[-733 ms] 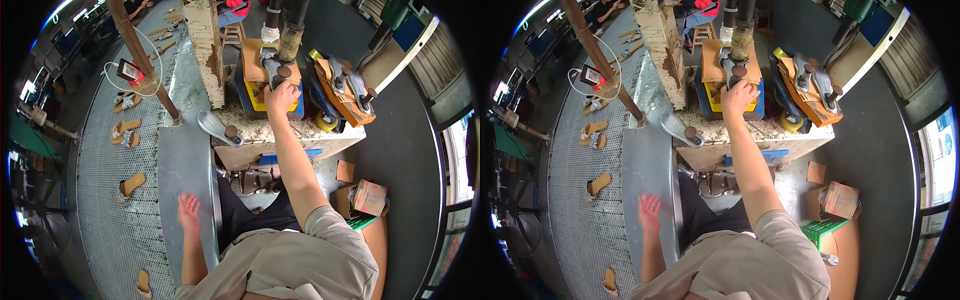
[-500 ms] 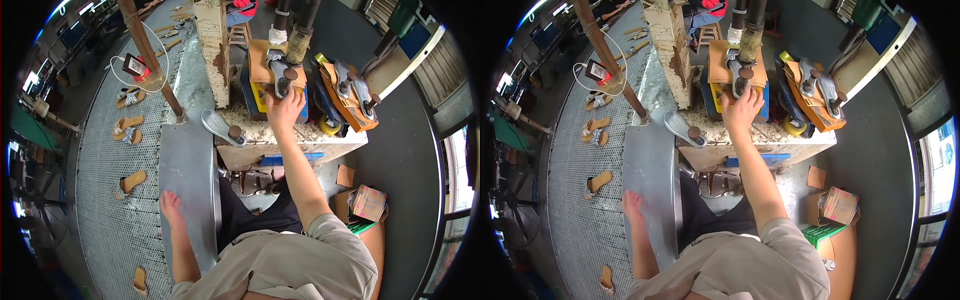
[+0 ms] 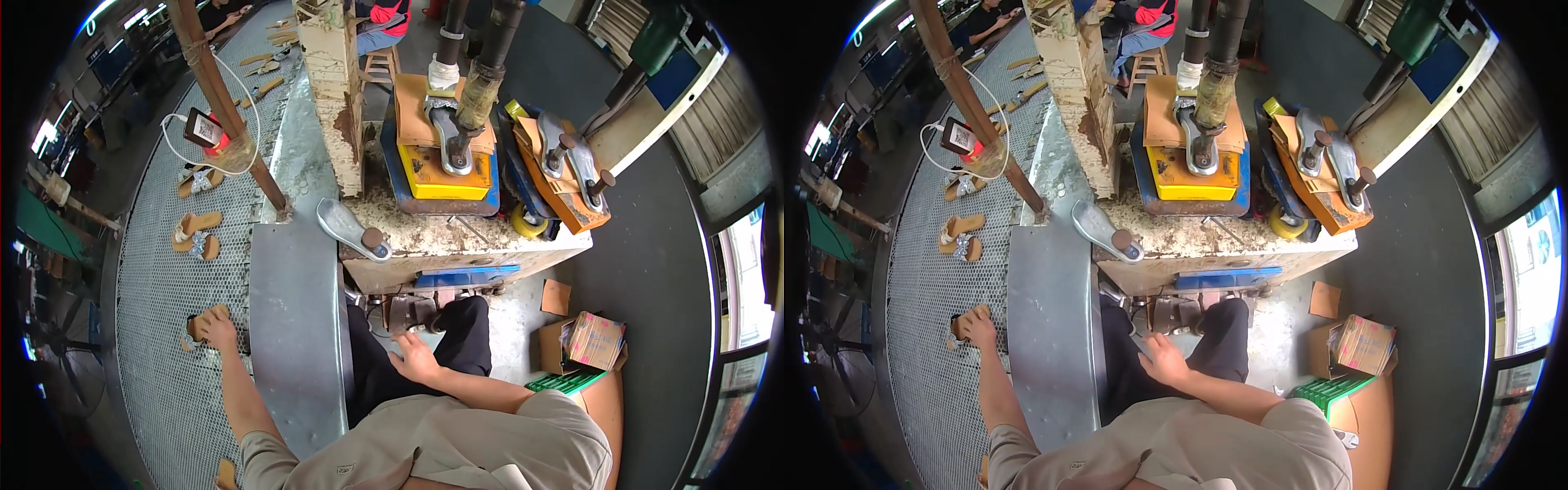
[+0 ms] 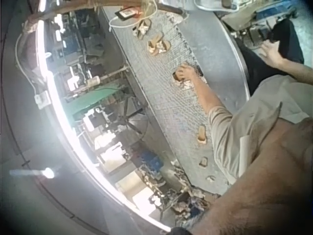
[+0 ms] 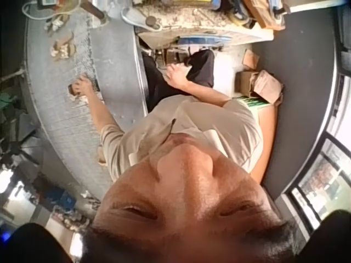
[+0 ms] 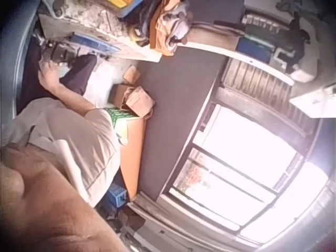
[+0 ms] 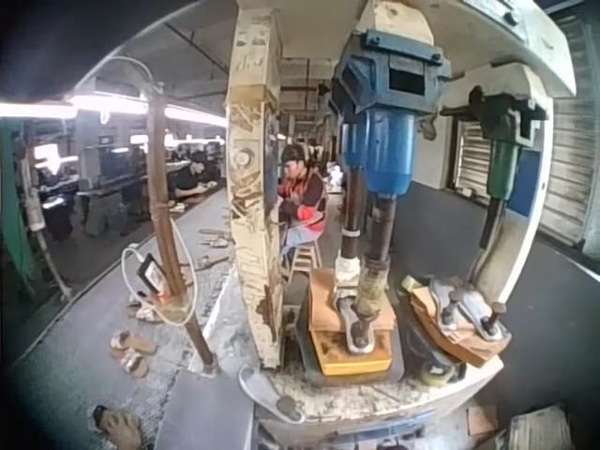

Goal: Assembling and finishing shoe components using a circular conveyor system and specialized press machinery.

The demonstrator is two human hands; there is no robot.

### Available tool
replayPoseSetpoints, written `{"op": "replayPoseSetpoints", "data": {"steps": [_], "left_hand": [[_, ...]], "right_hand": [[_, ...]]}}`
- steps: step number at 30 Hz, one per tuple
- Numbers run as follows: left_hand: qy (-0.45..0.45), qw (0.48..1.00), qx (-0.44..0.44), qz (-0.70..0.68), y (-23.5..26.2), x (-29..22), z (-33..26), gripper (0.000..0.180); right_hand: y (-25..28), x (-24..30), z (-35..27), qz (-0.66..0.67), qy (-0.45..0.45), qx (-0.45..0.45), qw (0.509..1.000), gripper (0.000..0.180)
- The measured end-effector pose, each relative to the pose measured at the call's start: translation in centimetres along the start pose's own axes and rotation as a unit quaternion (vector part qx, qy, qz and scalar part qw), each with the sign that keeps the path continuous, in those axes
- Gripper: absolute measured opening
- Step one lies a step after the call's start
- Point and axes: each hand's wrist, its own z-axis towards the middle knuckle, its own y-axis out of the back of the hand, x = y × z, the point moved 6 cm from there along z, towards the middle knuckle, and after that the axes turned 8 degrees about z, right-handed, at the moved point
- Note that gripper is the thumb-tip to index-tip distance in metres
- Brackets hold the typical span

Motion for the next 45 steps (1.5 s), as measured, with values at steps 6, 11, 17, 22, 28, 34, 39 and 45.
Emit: {"op": "replayPoseSetpoints", "data": {"steps": [6,11,17,22,28,34,39,45], "left_hand": [[-0.02,0.992,-0.103,-0.067,0.7,3.7,0.0,0.047],[0.097,0.992,-0.069,-0.048,1.6,5.8,-3.3,0.058],[0.293,0.925,0.055,-0.237,2.2,13.2,-2.8,0.07],[0.384,0.839,0.174,-0.345,1.0,11.9,-4.1,0.074],[0.293,0.835,0.123,-0.449,-3.6,13.3,-2.9,0.063],[0.177,0.584,0.041,-0.791,-0.1,8.3,-5.0,0.044],[0.142,0.535,0.086,-0.829,6.5,2.1,-12.1,0.035],[0.096,0.446,0.216,-0.863,9.5,-5.7,-19.7,0.019]], "right_hand": [[-1.3,0.1,0.7,0.036,-0.058,0.03,0.997,0.035],[-1.2,-0.5,0.3,0.037,-0.058,0.013,0.998,0.034],[-1.4,0.6,-0.7,0.068,-0.032,0.008,0.997,0.031],[0.0,-0.3,-1.9,0.041,-0.066,0.002,0.997,0.032],[2.6,-0.7,-1.3,0.045,-0.06,-0.06,0.995,0.029],[13.2,1.7,4.4,-0.046,-0.008,-0.252,0.967,0.033],[19.8,4.1,9.5,-0.083,0.052,-0.358,0.928,0.041],[22.2,5.4,16.5,-0.198,0.069,-0.455,0.865,0.058]]}}
